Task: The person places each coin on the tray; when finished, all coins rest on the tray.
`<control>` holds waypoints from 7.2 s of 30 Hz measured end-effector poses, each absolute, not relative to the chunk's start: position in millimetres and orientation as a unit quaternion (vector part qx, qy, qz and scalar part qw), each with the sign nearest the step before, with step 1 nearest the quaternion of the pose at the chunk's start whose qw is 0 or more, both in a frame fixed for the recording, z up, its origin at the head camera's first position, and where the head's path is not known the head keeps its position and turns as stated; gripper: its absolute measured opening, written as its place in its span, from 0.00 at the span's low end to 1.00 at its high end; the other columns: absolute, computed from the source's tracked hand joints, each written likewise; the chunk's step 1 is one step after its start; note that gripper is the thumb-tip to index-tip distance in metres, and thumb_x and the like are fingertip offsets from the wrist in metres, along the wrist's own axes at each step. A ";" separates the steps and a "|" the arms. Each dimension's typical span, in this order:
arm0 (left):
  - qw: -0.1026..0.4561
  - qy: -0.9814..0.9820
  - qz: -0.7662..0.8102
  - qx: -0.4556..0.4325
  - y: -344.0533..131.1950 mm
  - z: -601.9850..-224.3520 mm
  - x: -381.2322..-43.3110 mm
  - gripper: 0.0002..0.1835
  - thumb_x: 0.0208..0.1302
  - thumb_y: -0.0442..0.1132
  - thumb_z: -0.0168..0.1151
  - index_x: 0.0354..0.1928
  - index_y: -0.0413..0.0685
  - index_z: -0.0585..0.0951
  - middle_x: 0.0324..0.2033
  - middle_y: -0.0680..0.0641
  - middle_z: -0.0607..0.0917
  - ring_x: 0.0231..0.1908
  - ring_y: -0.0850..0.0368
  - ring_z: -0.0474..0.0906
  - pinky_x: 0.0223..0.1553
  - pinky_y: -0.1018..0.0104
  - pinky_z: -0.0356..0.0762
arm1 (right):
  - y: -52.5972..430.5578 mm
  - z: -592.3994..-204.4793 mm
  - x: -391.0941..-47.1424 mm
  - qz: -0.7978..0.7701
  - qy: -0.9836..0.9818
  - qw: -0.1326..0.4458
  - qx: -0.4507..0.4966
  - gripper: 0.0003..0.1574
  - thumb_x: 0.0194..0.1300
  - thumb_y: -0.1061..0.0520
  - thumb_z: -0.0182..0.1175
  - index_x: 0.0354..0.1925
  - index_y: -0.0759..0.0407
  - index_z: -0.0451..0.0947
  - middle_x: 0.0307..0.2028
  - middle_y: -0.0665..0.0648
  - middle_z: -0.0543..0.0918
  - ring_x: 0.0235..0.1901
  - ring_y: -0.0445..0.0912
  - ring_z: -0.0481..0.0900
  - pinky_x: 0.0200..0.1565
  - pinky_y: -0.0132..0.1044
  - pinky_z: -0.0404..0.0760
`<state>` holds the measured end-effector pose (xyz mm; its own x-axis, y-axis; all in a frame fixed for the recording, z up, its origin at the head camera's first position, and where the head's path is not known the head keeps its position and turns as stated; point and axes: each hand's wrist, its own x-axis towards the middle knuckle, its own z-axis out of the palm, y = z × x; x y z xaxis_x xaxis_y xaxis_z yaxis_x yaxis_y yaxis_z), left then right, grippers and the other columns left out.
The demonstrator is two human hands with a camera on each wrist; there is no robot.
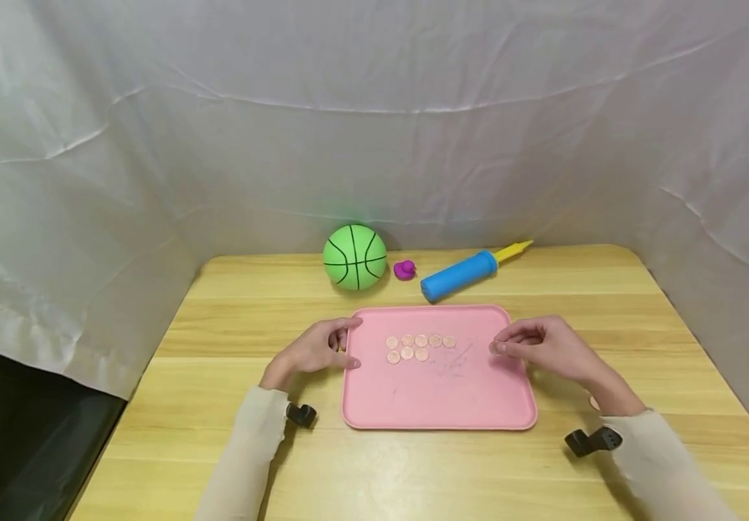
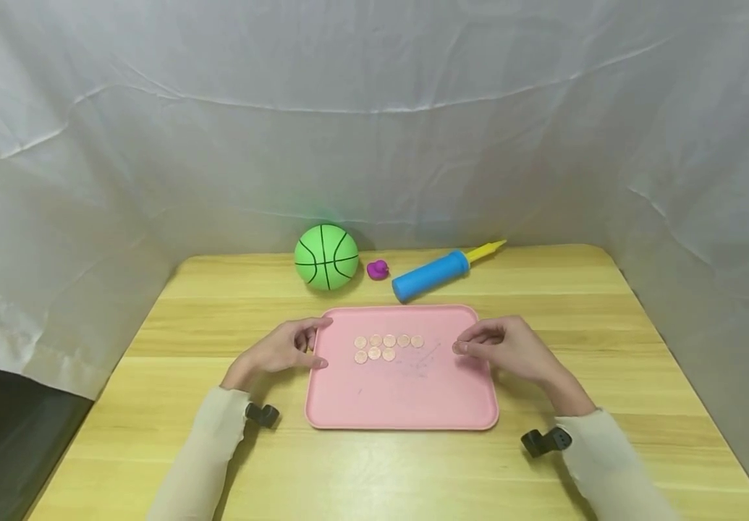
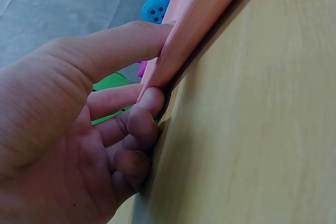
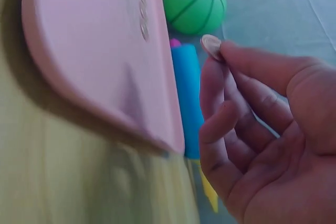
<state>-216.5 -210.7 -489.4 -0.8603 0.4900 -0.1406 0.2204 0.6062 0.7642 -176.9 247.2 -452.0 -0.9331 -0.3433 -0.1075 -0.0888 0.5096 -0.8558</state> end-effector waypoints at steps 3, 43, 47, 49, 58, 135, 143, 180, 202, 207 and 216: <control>0.170 0.880 0.395 0.202 -210.3 -487.8 -217.2 0.48 0.59 0.42 0.84 0.81 0.44 0.72 0.39 0.47 0.77 0.38 0.55 0.70 0.39 0.69 0.71 | 237.3 -455.5 -181.1 -0.499 0.846 0.147 -0.116 0.19 0.73 0.51 0.73 0.53 0.63 0.90 0.42 0.63 0.94 0.29 0.46 0.85 0.31 0.36 0.85; 0.175 0.873 0.407 0.204 -212.0 -488.7 -217.6 0.48 0.60 0.41 0.84 0.81 0.41 0.71 0.39 0.47 0.77 0.37 0.56 0.70 0.37 0.70 0.71 | 150.4 -478.1 -199.6 -0.412 0.894 0.099 -0.149 0.05 0.68 0.55 0.75 0.39 0.56 0.93 0.31 0.51 0.91 0.32 0.41 0.81 0.37 0.31 0.78; 0.174 0.877 0.402 0.199 -211.8 -488.5 -217.2 0.48 0.59 0.41 0.84 0.81 0.43 0.71 0.38 0.48 0.77 0.37 0.56 0.70 0.37 0.70 0.71 | 149.0 -479.4 -199.4 -0.405 0.897 0.095 -0.146 0.05 0.69 0.55 0.75 0.39 0.55 0.94 0.31 0.50 0.91 0.34 0.42 0.82 0.40 0.33 0.78; 0.173 0.878 0.399 0.198 -211.8 -488.8 -217.1 0.49 0.59 0.41 0.84 0.81 0.43 0.71 0.38 0.48 0.77 0.37 0.56 0.70 0.37 0.70 0.71 | 149.1 -479.5 -199.3 -0.405 0.898 0.093 -0.147 0.05 0.69 0.55 0.75 0.39 0.55 0.94 0.32 0.51 0.92 0.35 0.42 0.82 0.41 0.34 0.78; 0.175 0.877 0.400 0.201 -211.2 -490.8 -217.2 0.48 0.59 0.42 0.84 0.81 0.43 0.71 0.39 0.48 0.77 0.37 0.56 0.70 0.38 0.70 0.71 | 153.2 -473.3 -197.5 -0.420 0.892 0.087 -0.144 0.08 0.72 0.57 0.71 0.44 0.60 0.93 0.36 0.56 0.93 0.32 0.41 0.83 0.36 0.32 0.80; 0.165 0.879 0.393 0.214 -212.2 -489.9 -217.8 0.47 0.60 0.41 0.84 0.80 0.41 0.72 0.38 0.49 0.78 0.37 0.56 0.71 0.38 0.71 0.71 | 369.6 -486.9 -124.1 -0.397 0.898 0.042 -0.187 0.29 0.59 0.68 0.79 0.59 0.68 0.84 0.38 0.49 0.90 0.38 0.36 0.85 0.38 0.28 0.81; 0.164 0.879 0.394 0.214 -211.7 -490.0 -218.1 0.48 0.59 0.41 0.84 0.80 0.41 0.72 0.38 0.48 0.79 0.37 0.56 0.71 0.37 0.71 0.71 | 372.1 -489.5 -119.7 -0.365 0.914 0.089 -0.154 0.30 0.61 0.62 0.81 0.60 0.66 0.84 0.37 0.46 0.87 0.35 0.35 0.81 0.36 0.29 0.78; 0.163 0.878 0.395 0.215 -210.5 -489.0 -217.7 0.48 0.60 0.41 0.84 0.80 0.41 0.72 0.38 0.48 0.78 0.37 0.57 0.71 0.37 0.72 0.70 | 333.5 -472.5 -130.4 -0.360 0.924 0.024 -0.128 0.05 0.71 0.56 0.75 0.45 0.49 0.91 0.38 0.46 0.93 0.35 0.34 0.86 0.38 0.28 0.84; 0.168 0.874 0.402 0.215 -212.1 -488.3 -216.2 0.48 0.59 0.40 0.84 0.80 0.39 0.72 0.38 0.47 0.78 0.37 0.57 0.70 0.36 0.71 0.70 | 276.2 -462.1 -150.0 -0.388 0.912 0.037 -0.131 0.08 0.72 0.49 0.75 0.46 0.50 0.91 0.38 0.48 0.93 0.36 0.36 0.84 0.36 0.31 0.82; 0.170 0.876 0.401 0.209 -212.3 -488.7 -216.3 0.48 0.59 0.40 0.84 0.80 0.40 0.72 0.39 0.48 0.78 0.37 0.57 0.70 0.37 0.72 0.69 | 262.3 -459.0 -156.7 -0.399 0.907 0.056 -0.124 0.13 0.72 0.49 0.75 0.48 0.54 0.91 0.39 0.51 0.92 0.36 0.38 0.84 0.35 0.32 0.83; 0.169 0.877 0.398 0.210 -212.0 -487.9 -216.2 0.48 0.60 0.41 0.84 0.80 0.40 0.72 0.40 0.46 0.79 0.37 0.57 0.70 0.38 0.71 0.70 | 226.6 -457.0 -169.1 -0.426 0.897 0.076 -0.092 0.16 0.68 0.48 0.78 0.44 0.59 0.89 0.37 0.57 0.91 0.33 0.48 0.85 0.30 0.36 0.86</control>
<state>-216.2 -212.0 -487.9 -0.8546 0.5029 -0.1295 0.2334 0.5947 0.7693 -169.1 226.6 -457.0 -0.9715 -0.2298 -0.0587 -0.0999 0.6209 -0.7775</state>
